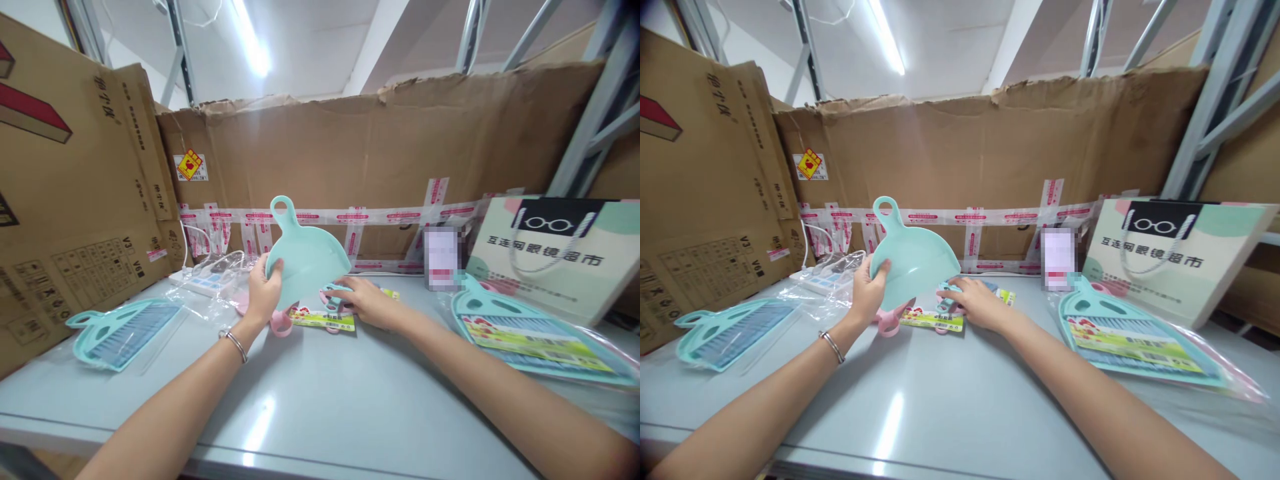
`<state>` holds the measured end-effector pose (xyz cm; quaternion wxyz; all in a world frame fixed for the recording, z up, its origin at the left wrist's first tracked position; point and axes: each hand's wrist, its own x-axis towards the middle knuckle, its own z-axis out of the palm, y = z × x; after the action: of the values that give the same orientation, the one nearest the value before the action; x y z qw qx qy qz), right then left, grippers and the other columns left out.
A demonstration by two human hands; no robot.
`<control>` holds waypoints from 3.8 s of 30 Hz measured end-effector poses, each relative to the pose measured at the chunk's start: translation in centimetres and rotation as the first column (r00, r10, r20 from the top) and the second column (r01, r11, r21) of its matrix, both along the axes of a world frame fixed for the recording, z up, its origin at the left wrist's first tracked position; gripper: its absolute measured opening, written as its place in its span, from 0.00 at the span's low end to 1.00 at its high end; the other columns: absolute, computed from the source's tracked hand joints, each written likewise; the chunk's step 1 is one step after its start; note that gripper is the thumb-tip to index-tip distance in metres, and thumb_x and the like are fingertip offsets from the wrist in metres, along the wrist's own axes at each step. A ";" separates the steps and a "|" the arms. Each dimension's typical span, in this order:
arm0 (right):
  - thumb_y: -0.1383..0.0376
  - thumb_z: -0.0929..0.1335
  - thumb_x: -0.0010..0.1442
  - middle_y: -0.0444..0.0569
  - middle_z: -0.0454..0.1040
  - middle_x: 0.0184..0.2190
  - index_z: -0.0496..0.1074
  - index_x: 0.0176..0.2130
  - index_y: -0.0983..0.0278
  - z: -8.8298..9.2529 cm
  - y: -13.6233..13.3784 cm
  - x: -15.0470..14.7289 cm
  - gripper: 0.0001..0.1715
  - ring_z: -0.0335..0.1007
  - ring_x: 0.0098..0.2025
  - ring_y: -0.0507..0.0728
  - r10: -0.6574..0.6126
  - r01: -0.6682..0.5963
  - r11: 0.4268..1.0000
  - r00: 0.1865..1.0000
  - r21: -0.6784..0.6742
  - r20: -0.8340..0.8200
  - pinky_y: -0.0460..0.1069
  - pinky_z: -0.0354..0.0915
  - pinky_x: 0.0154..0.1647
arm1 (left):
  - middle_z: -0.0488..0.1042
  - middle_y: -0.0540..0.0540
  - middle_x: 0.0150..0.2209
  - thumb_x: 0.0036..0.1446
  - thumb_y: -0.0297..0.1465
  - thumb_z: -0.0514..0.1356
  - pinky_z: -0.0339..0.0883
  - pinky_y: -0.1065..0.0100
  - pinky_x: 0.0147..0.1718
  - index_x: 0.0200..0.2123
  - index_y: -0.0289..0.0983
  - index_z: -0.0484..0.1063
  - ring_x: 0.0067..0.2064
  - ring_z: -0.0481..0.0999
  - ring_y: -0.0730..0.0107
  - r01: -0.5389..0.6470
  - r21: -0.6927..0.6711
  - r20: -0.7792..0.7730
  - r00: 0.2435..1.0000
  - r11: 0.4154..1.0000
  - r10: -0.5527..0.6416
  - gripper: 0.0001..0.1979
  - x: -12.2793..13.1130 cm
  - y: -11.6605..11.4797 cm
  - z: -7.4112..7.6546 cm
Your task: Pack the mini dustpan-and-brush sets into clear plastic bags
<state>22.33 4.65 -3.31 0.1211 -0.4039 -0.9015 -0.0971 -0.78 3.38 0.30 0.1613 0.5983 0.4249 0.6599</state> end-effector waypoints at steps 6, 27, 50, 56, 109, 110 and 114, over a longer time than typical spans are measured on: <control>0.66 0.66 0.55 0.55 0.71 0.43 0.68 0.51 0.57 3.7 0.8 -2.3 0.23 0.69 0.39 0.59 0.021 0.046 0.981 0.941 -0.189 0.337 0.49 0.59 0.34 | 0.72 0.49 0.31 0.55 0.34 0.54 0.61 0.69 0.35 0.34 0.36 0.69 0.34 0.69 0.69 -0.053 -0.034 0.003 0.999 0.998 0.053 0.08 -0.2 0.4 -0.2; 0.54 0.66 0.54 0.48 0.68 0.30 0.67 0.27 0.60 9.0 -3.2 3.1 0.13 0.64 0.36 0.57 0.188 0.230 0.866 0.672 0.443 -0.716 0.55 0.61 0.40 | 0.68 0.50 0.32 0.57 0.34 0.52 0.61 0.68 0.37 0.35 0.38 0.63 0.36 0.67 0.68 -0.049 -0.030 0.009 0.999 0.998 0.050 0.06 0.0 0.4 -1.0; 0.58 0.67 0.51 0.46 0.63 0.35 0.59 0.39 0.60 4.1 -3.2 -3.2 0.17 0.64 0.35 0.54 -0.028 0.220 0.974 0.359 0.055 -0.933 0.53 0.63 0.41 | 0.72 0.45 0.50 0.54 0.38 0.59 0.60 0.63 0.52 0.49 0.39 0.68 0.52 0.69 0.62 0.493 -0.294 -0.111 0.834 0.819 -0.541 0.19 3.4 -2.6 -1.5; 0.52 0.71 0.45 0.44 0.72 0.28 0.64 0.38 0.62 4.8 -2.3 -2.0 0.25 0.69 0.29 0.54 -0.315 -0.176 0.919 0.207 -0.352 -0.926 0.49 0.66 0.31 | 0.72 0.45 0.50 0.56 0.37 0.55 0.59 0.63 0.53 0.47 0.39 0.69 0.52 0.69 0.63 0.484 -0.270 -0.061 0.854 0.832 -0.517 0.16 3.7 -2.4 -1.9; 0.55 0.76 0.40 0.46 0.77 0.26 0.73 0.32 0.66 5.6 -2.4 -1.2 0.22 0.71 0.26 0.51 -0.505 -0.384 0.766 0.136 -0.516 -0.852 0.44 0.65 0.28 | 0.77 0.45 0.36 0.52 0.47 0.57 0.63 0.64 0.41 0.36 0.37 0.76 0.41 0.72 0.62 0.509 -0.424 0.139 0.854 0.749 -0.502 0.20 2.6 -1.2 -1.6; 0.54 0.75 0.41 0.47 0.77 0.28 0.73 0.33 0.66 5.7 -2.1 -0.9 0.22 0.72 0.29 0.52 -0.487 -0.362 0.791 0.116 -0.494 -0.865 0.45 0.66 0.30 | 0.76 0.46 0.32 0.51 0.47 0.57 0.63 0.65 0.39 0.33 0.36 0.76 0.38 0.72 0.63 0.486 -0.417 0.165 0.871 0.768 -0.462 0.20 2.6 -1.1 -1.7; 0.54 0.70 0.51 0.51 0.77 0.38 0.72 0.35 0.65 5.8 -0.9 0.9 0.18 0.72 0.37 0.52 -0.427 -0.156 0.890 0.046 -0.428 -0.903 0.45 0.65 0.37 | 0.74 0.48 0.29 0.49 0.48 0.59 0.63 0.68 0.34 0.30 0.35 0.73 0.33 0.70 0.67 0.424 -0.343 0.318 0.892 0.838 -0.321 0.21 2.3 -0.7 -1.3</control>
<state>23.23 3.77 2.53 0.6043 -0.4596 -0.5215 0.3893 1.53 2.64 -1.01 0.4590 0.5362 0.4026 0.5828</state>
